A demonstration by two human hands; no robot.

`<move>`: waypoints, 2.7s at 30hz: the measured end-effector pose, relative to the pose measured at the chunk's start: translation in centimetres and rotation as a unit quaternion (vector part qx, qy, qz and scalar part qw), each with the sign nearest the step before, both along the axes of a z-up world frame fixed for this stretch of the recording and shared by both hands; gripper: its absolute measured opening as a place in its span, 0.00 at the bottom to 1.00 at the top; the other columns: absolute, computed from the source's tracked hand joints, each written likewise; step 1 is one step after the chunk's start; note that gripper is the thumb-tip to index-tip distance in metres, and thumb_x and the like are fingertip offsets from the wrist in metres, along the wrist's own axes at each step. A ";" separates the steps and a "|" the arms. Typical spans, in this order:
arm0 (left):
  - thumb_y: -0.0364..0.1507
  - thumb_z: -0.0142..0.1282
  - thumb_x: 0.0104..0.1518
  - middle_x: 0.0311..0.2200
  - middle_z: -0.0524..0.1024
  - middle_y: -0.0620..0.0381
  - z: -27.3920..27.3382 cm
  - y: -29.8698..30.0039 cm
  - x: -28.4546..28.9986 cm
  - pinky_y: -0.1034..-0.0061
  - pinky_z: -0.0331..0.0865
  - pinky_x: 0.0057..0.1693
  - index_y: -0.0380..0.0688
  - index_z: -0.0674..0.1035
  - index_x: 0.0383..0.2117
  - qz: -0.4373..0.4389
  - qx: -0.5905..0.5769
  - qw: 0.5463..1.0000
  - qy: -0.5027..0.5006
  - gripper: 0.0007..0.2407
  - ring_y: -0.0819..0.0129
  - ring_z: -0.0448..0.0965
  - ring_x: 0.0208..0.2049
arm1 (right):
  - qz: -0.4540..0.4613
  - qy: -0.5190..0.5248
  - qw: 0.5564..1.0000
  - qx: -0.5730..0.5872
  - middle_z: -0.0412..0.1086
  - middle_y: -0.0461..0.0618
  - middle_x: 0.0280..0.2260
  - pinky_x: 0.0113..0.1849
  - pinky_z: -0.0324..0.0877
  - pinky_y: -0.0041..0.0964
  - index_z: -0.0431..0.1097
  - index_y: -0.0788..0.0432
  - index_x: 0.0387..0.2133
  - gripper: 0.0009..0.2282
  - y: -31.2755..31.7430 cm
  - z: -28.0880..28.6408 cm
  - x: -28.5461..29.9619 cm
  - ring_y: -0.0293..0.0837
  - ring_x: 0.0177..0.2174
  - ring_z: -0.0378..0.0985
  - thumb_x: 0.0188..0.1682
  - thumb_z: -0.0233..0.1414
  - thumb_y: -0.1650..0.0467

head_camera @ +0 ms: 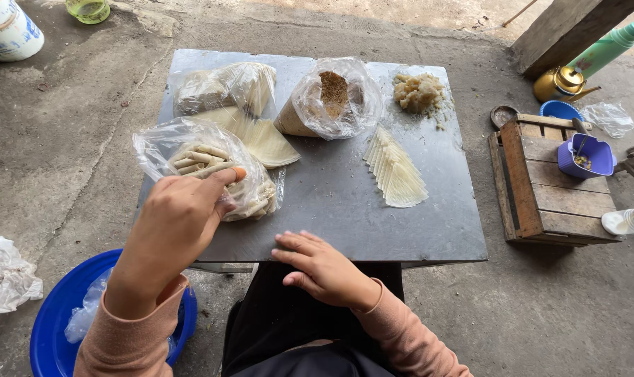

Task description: The person folds triangular pastry sheets by hand, adds filling from a plastic bag using a small spoon, and wraps them into triangular shapes, placing each finished item into a plastic bag.

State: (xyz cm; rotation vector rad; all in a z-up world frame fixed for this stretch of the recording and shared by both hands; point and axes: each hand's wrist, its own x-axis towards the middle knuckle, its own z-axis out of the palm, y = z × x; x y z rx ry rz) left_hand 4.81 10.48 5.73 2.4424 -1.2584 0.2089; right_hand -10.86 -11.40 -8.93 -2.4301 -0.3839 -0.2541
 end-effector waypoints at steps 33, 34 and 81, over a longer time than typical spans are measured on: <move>0.20 0.52 0.57 0.42 0.81 0.52 -14.2 -21.8 -4.1 0.60 0.67 0.51 0.42 0.70 0.57 -0.159 -0.180 0.931 0.275 0.19 0.55 0.79 0.47 | -0.446 -0.262 0.856 0.011 0.75 0.51 0.36 0.38 0.71 0.35 0.76 0.63 0.39 0.02 -12.6 7.6 4.2 0.44 0.36 0.77 0.56 0.56 0.76; 0.21 0.52 0.57 0.42 0.82 0.53 -14.1 -21.7 -4.0 0.60 0.66 0.50 0.43 0.71 0.56 -0.159 -0.161 0.935 0.273 0.19 0.56 0.79 0.47 | -0.443 -0.257 0.859 0.025 0.74 0.51 0.36 0.38 0.71 0.35 0.76 0.63 0.39 0.03 -12.8 7.8 4.6 0.43 0.35 0.77 0.56 0.56 0.76; 0.24 0.61 0.57 0.28 0.83 0.50 -14.4 -16.1 -1.5 0.74 0.79 0.35 0.37 0.74 0.52 0.011 -0.285 0.880 0.379 0.17 0.65 0.86 0.27 | -0.296 -0.140 0.944 0.041 0.75 0.53 0.31 0.30 0.72 0.35 0.77 0.64 0.36 0.06 -13.1 7.9 18.1 0.43 0.26 0.78 0.50 0.61 0.72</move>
